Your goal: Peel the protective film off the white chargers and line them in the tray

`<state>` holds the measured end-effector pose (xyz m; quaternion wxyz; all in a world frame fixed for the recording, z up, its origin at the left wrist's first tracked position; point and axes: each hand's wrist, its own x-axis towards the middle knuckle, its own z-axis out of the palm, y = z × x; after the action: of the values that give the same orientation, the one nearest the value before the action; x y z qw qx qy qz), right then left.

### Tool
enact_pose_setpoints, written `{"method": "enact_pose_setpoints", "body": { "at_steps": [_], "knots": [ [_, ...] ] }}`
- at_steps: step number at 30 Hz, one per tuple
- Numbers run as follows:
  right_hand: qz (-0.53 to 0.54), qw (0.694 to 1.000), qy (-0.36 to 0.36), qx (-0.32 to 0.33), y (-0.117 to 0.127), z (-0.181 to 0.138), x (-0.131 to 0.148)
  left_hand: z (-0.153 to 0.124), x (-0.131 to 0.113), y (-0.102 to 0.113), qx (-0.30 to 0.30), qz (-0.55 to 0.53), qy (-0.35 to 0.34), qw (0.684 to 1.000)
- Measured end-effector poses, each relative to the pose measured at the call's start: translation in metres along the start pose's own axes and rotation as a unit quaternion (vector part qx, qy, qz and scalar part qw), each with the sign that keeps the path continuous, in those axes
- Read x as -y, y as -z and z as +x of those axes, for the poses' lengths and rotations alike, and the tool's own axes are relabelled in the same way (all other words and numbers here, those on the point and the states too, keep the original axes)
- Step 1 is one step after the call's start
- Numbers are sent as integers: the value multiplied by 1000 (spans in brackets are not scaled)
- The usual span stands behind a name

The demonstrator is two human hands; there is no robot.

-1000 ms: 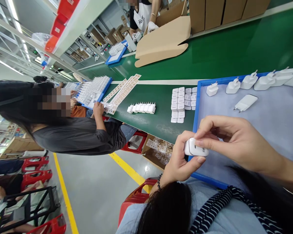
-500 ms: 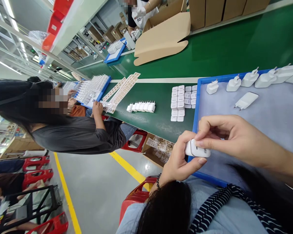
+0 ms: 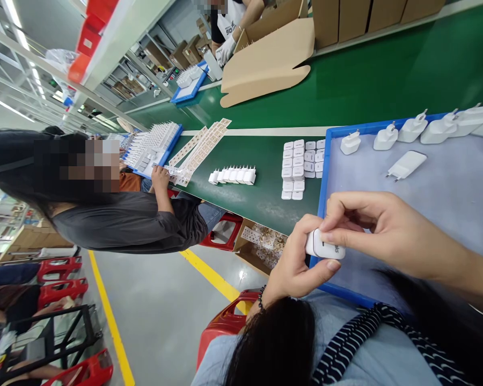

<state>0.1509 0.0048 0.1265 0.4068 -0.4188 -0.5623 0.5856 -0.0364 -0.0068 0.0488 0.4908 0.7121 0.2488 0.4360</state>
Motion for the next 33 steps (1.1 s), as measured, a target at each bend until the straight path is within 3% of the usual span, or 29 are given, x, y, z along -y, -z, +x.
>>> {"method": "enact_pose_setpoints", "body": {
  "at_steps": [7,13,17,22,28,33],
  "knots": [
    [-36,999,34,-8,-5,-1,-3,0,0,-3,-12,-99,76,992],
    [-57,996,62,-10,-8,0,-14,-4,8,-12,-98,-188,161,964],
    [-34,999,34,7,-5,4,-13,-4,15,-16,-135,-184,182,957],
    [106,989,-30,97,10,19,-10,3,15,-14,-122,-165,133,970],
    [155,981,-50,110,12,25,-13,19,2,-11,-106,-123,51,985],
    [156,980,-59,106,8,24,-18,21,-1,-15,-121,-170,17,978]
  ]
}}
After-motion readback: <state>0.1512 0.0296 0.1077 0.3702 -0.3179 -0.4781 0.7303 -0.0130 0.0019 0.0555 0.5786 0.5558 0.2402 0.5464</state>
